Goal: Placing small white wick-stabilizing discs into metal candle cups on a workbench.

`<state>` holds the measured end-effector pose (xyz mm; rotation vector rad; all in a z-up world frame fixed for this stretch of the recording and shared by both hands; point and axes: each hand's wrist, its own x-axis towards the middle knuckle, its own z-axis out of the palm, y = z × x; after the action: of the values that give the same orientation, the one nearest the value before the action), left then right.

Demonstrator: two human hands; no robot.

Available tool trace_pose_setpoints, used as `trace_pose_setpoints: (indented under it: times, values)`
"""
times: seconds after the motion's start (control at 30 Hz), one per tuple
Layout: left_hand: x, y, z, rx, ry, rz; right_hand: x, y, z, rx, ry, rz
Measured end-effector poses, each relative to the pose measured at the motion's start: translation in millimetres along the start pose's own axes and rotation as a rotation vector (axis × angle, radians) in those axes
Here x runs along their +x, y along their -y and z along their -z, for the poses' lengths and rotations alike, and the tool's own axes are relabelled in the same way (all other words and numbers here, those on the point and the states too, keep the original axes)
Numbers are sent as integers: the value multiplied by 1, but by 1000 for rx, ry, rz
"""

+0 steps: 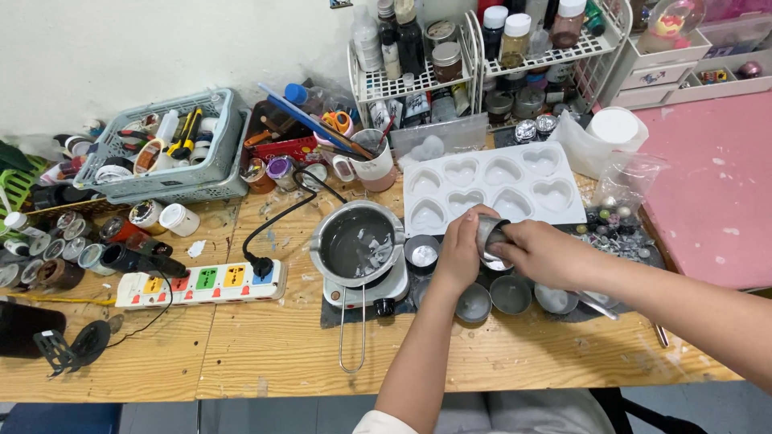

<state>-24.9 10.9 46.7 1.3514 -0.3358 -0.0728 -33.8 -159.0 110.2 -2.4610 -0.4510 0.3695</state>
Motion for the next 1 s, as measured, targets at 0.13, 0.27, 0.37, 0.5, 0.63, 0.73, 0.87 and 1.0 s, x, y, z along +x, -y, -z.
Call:
trace_pose_setpoints:
  times: [0.13, 0.27, 0.37, 0.5, 0.63, 0.73, 0.87, 1.0]
  values:
    - [1, 5, 5, -16, 38, -73, 3, -3, 3, 307, 194, -109]
    - [-2, 4, 1, 11, -6, -199, -2, 9, 16, 681, 405, -294]
    - [5, 27, -3, -170, -109, -169, 2, 10, 19, 715, 427, -238]
    - [21, 65, 0, -602, -237, -38, 11, 21, 30, 648, 382, -171]
    - [34, 117, 2, -583, -334, 93, 22, 68, 38, 595, 340, -98]
    - [27, 149, 5, -307, -151, -96, 43, 91, 21, 398, 253, -43]
    - [27, 145, 3, -479, -157, -95, 65, 123, -6, -125, -107, 290]
    - [28, 134, 7, -526, -155, -94, 63, 159, -11, -582, -230, 375]
